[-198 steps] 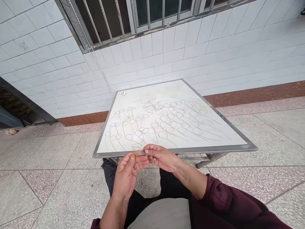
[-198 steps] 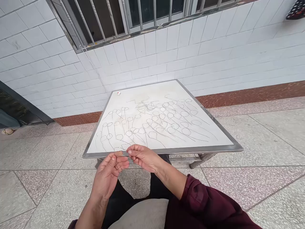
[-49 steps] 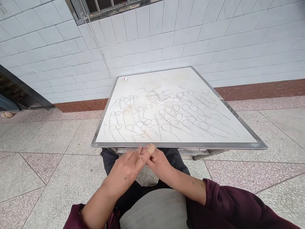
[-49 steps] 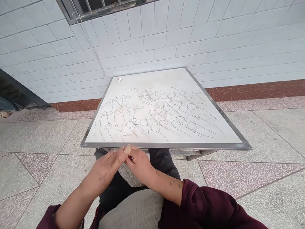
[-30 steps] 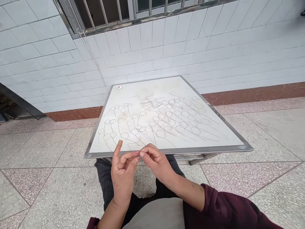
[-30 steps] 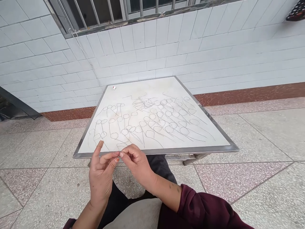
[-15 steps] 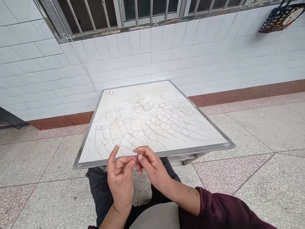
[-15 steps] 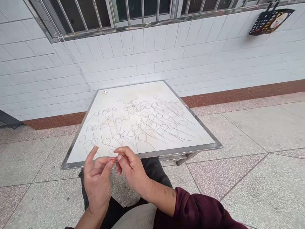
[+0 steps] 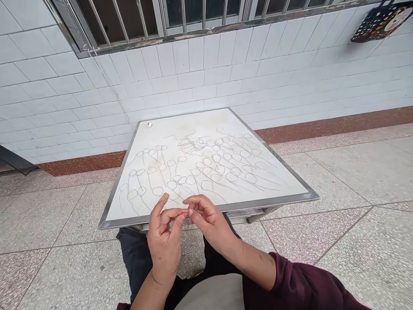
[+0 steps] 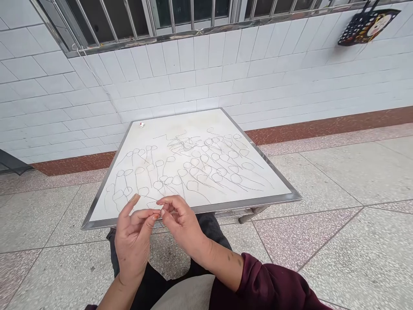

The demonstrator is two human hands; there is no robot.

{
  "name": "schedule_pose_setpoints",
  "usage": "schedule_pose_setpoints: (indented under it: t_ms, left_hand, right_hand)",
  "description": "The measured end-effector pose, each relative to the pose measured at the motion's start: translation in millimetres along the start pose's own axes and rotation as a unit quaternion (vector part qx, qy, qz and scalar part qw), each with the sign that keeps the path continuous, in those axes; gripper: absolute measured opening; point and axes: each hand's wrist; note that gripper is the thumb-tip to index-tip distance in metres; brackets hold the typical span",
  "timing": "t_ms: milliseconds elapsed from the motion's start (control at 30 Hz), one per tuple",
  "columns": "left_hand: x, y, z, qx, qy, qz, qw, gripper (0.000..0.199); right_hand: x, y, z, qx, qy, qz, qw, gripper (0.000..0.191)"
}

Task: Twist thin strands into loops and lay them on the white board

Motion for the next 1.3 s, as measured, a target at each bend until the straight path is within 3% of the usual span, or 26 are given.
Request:
schedule_pose_setpoints:
  t_ms: [133, 367, 533, 667, 933, 1300]
  left_hand:
    - [5, 1.4, 0, -0.027, 0.054, 0.0, 0.998, 0.059]
    - [6, 0.4, -1, -0.108, 0.071, -0.022, 0.991, 0.056]
    - [8, -1.5, -5, -0.12, 0.086, -0.036, 0.988, 0.057]
    - [11, -5.8, -9, -0.132, 0.09, -0.038, 0.986, 0.057]
    - [13, -8.3, -12, -0.132, 0.107, -0.046, 0.984, 0.062]
    - [9, -10.8, -12, -0.134, 0.117, -0.062, 0.982, 0.054]
  right_hand:
    - [5, 4, 2, 0.014, -0.009, -0.002, 1.0, 0.014]
    - [7, 11, 5, -0.021, -0.02, -0.012, 1.0, 0.015]
    - [6, 13, 10, -0.115, 0.009, 0.008, 0.993, 0.016]
    - [9, 14, 12, -0.132, 0.019, 0.03, 0.991, 0.016]
    - [18, 23, 12, -0.136, 0.058, -0.009, 0.989, 0.014]
    - [14, 16, 10, -0.258, 0.116, 0.065, 0.957, 0.014]
Point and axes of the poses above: each hand's wrist, its own x-axis towards the middle knuckle, its own y-axis out of the back of the hand, z = x × y, and after that the axes turned 11 degrees about -x, right-handed
